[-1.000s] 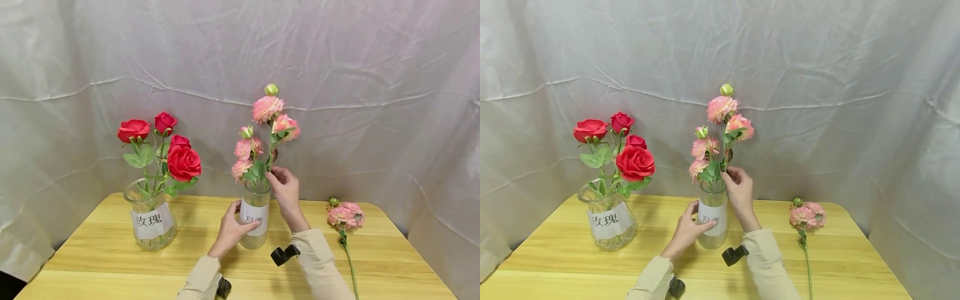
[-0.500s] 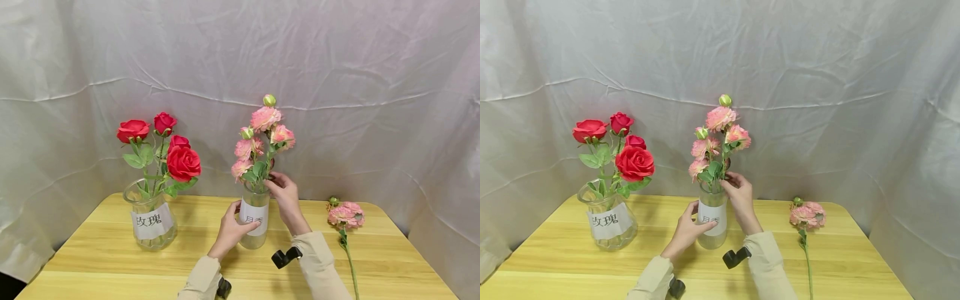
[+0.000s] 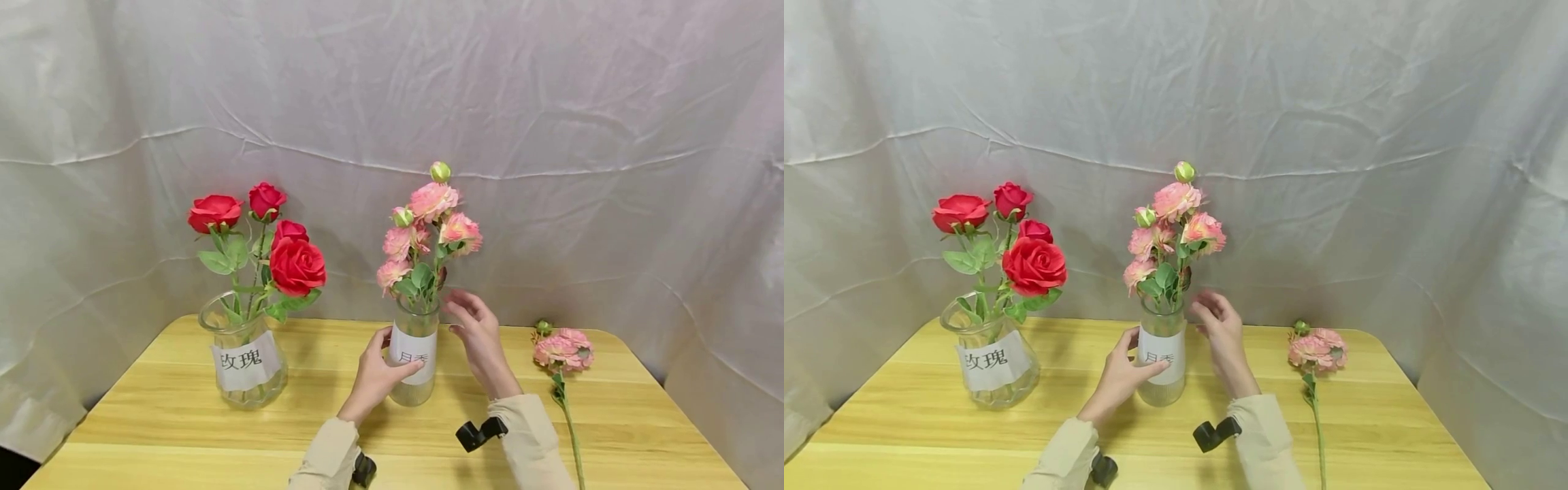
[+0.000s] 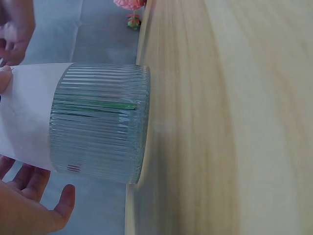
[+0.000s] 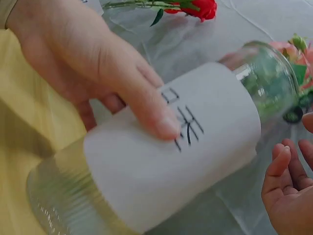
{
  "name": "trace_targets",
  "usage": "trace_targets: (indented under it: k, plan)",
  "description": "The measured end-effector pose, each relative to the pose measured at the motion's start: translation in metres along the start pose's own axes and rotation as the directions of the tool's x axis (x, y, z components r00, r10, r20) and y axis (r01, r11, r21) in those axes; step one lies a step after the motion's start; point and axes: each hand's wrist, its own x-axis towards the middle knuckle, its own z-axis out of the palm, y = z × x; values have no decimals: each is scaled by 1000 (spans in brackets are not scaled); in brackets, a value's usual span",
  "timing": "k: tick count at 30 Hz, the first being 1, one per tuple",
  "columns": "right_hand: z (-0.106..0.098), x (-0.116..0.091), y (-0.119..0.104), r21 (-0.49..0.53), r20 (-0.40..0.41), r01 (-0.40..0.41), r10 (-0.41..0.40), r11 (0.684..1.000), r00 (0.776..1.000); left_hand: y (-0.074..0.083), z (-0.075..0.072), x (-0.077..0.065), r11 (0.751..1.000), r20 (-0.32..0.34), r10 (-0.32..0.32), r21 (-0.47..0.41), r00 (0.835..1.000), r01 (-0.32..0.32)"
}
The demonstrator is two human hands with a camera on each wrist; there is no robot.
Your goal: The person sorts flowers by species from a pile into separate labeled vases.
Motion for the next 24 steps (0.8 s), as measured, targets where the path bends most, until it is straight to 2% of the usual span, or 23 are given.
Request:
trace_targets:
  k: [6, 11, 15, 19, 22, 24]
  plan:
    - [-17, -6, 6, -22, 5, -30, 30, 999, 1000, -1, -2, -1, 1000, -6, -7, -3, 1000, 7]
    - [-33, -10, 9, -169, 33, -17, 23, 985, 999, -2, -3, -1, 1000, -9, -2, 4, 1000, 2]
    - [-49, -14, 9, -325, 64, 13, 8, 946, 998, -2, -3, -1, 1000, -12, 5, 9, 1000, -5]
    - [-69, -19, 4, -450, 62, 30, -2, 892, 998, -2, -1, -1, 1000, -10, 8, 9, 1000, -8]
    - [-88, -22, 0, -507, 54, 53, -30, 861, 998, -1, 0, 0, 1000, -9, 6, 4, 1000, -6]
    - [-102, -25, -3, -517, 51, 76, -58, 853, 997, -1, 1, 1, 1000, -11, 4, 4, 1000, -4]
